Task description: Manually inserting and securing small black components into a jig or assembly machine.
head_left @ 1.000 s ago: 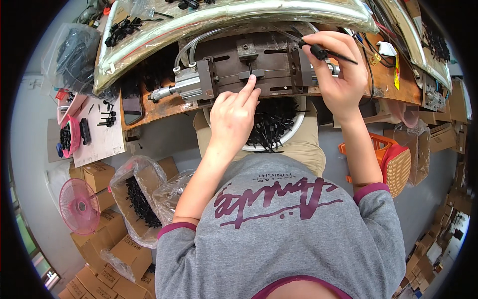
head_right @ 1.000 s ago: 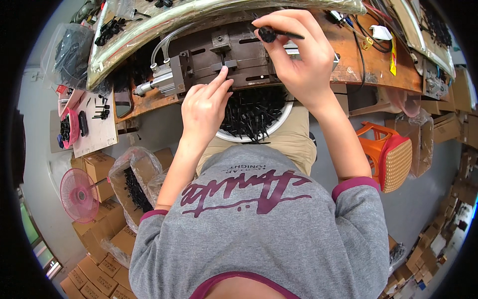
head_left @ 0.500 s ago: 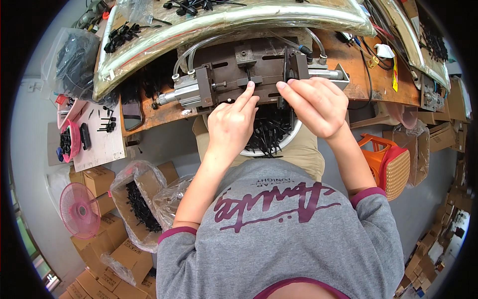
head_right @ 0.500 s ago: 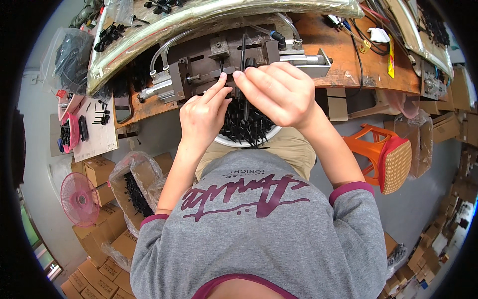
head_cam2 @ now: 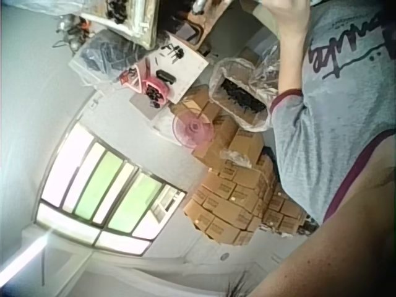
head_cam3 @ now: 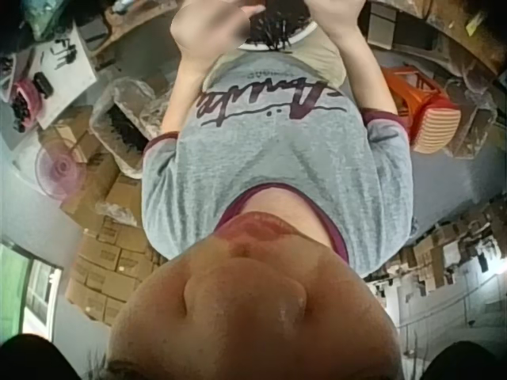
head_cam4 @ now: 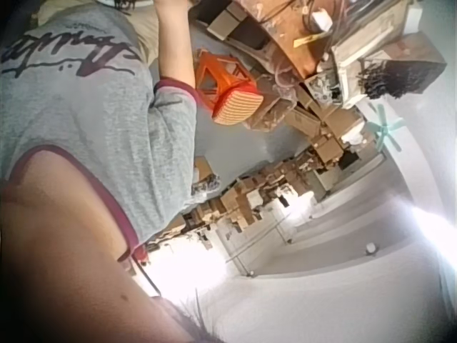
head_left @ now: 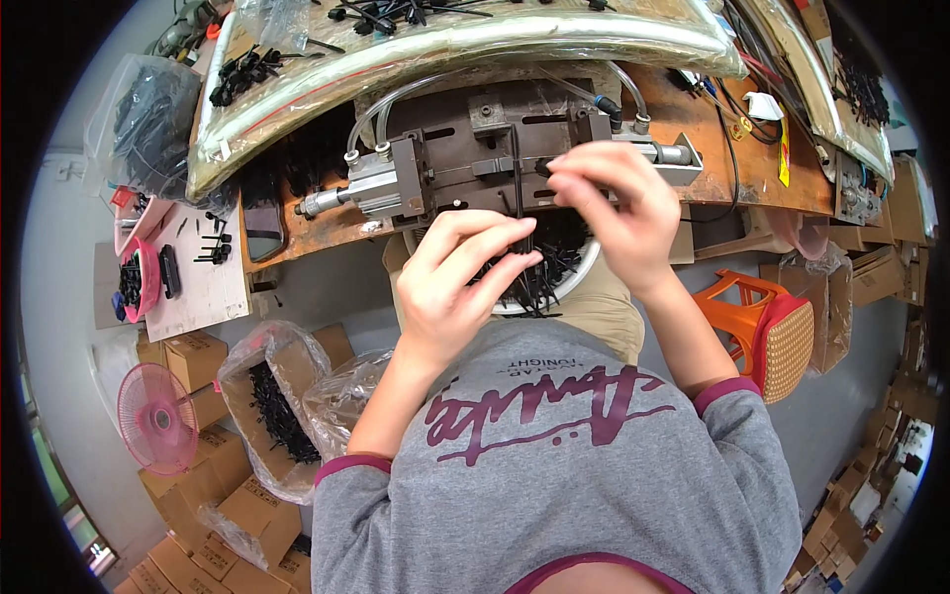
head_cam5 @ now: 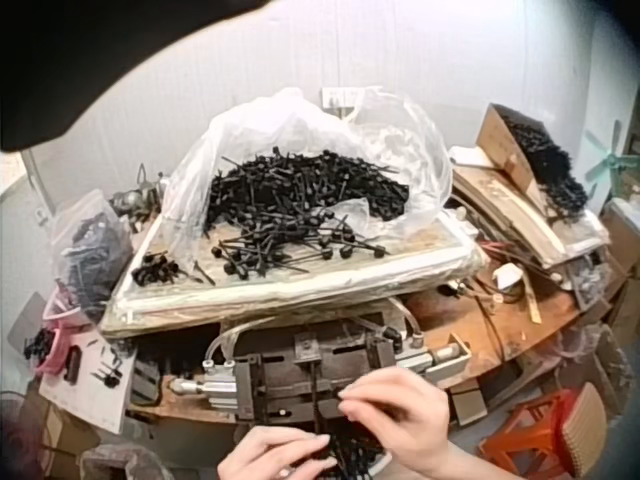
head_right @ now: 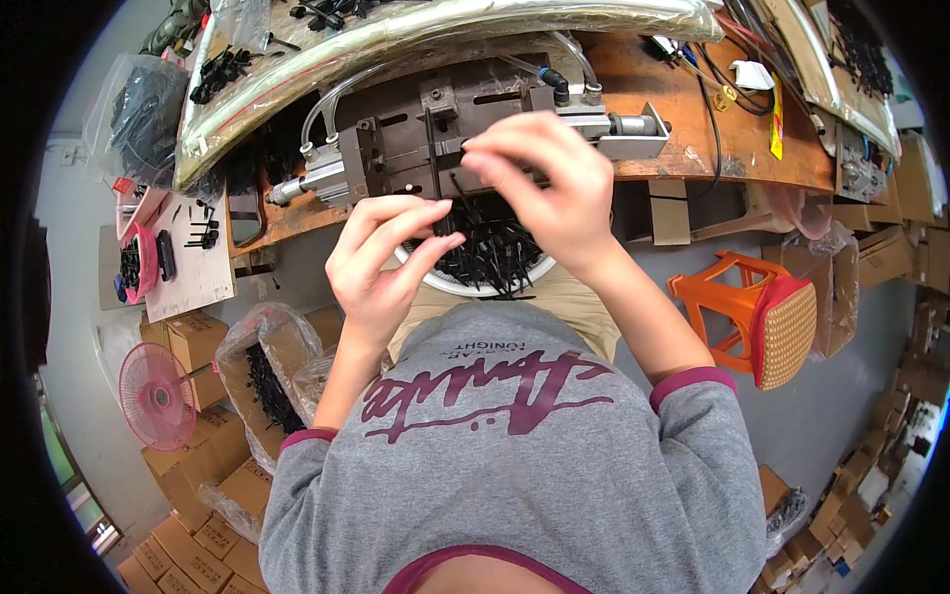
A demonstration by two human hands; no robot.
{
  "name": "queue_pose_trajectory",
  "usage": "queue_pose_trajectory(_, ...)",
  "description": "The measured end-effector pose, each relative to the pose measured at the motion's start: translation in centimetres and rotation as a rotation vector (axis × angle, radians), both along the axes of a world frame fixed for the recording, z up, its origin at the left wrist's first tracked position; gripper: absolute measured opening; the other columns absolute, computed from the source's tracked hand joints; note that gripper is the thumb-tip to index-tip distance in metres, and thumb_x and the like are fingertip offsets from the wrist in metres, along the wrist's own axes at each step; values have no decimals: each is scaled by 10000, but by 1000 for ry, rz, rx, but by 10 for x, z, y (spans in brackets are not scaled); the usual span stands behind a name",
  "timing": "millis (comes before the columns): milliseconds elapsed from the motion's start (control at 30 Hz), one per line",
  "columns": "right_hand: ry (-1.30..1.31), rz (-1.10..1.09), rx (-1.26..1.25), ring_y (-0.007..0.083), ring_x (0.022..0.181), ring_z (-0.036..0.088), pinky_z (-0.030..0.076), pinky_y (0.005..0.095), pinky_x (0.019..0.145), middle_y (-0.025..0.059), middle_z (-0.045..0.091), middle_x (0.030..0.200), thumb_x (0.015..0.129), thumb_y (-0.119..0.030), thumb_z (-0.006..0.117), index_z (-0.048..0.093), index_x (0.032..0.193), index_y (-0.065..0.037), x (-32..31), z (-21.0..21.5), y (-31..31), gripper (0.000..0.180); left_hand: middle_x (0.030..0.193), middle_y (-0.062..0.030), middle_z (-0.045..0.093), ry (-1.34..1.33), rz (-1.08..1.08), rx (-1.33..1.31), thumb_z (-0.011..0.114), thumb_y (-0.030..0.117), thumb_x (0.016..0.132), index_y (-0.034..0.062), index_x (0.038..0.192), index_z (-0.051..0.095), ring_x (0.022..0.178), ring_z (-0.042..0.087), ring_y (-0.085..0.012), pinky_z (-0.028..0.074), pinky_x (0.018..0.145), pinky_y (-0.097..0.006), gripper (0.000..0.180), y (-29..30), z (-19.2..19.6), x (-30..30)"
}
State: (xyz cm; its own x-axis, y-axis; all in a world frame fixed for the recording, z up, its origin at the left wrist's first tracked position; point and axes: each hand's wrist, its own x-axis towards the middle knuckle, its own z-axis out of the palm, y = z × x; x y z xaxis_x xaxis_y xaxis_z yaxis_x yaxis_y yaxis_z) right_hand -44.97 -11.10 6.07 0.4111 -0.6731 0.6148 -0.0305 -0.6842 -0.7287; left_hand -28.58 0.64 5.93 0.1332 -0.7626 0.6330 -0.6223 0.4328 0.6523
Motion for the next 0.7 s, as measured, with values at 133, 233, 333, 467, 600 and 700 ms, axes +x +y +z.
queue_pose_trajectory(133, -228, 320, 872, 99, 609, 627, 494, 210, 552, 70, 689, 839, 1028, -176, 584, 688, 1045, 39, 2, 6, -8, 240, 1128, -115, 705, 150, -85, -2, 847, 59, 703, 36, 1007, 770, 936, 705, -213, 585, 708, -288, 314, 6, 5, -3)
queue_pose_trajectory(233, -267, 494, 1044, 83, 553, 588, 467, 202, 515, 66, 679, 806, 1038, -215, 570, 683, 1093, 54, 3, 17, -7, 297, 1208, -164, 702, 47, -122, -19, 846, 76, 686, 8, 984, 764, 975, 716, -246, 592, 773, -313, 316, 8, 11, 2)
queue_pose_trajectory(333, -286, 617, 1097, 75, 542, 576, 460, 196, 508, 69, 679, 802, 1024, -206, 595, 677, 1148, 61, 2, 27, -7, 305, 1194, -197, 706, 19, -153, 2, 847, 65, 675, -16, 972, 754, 964, 723, -264, 585, 806, -332, 322, 11, 16, 1)
queue_pose_trajectory(467, -254, 598, 1087, 73, 537, 574, 463, 203, 509, 76, 690, 799, 990, -175, 646, 708, 1095, 63, 3, 31, -4, 267, 1185, -232, 702, 0, -154, 10, 852, 45, 659, -32, 969, 742, 948, 729, -266, 576, 816, -331, 338, 15, 16, 2)
queue_pose_trajectory(600, -208, 540, 1044, 69, 520, 566, 463, 206, 513, 77, 694, 788, 977, -162, 666, 720, 1030, 58, 3, 32, -1, 233, 1176, -231, 706, -3, -169, 7, 850, 47, 661, -38, 956, 735, 929, 735, -263, 579, 796, -328, 327, 16, 17, 3)
queue_pose_trajectory(700, -194, 548, 1036, 70, 508, 563, 460, 206, 515, 75, 693, 779, 975, -161, 669, 720, 995, 54, 1, 30, 1, 222, 1174, -233, 705, -26, -168, -5, 846, 43, 667, -44, 954, 728, 915, 737, -258, 582, 777, -323, 322, 17, 15, 2)
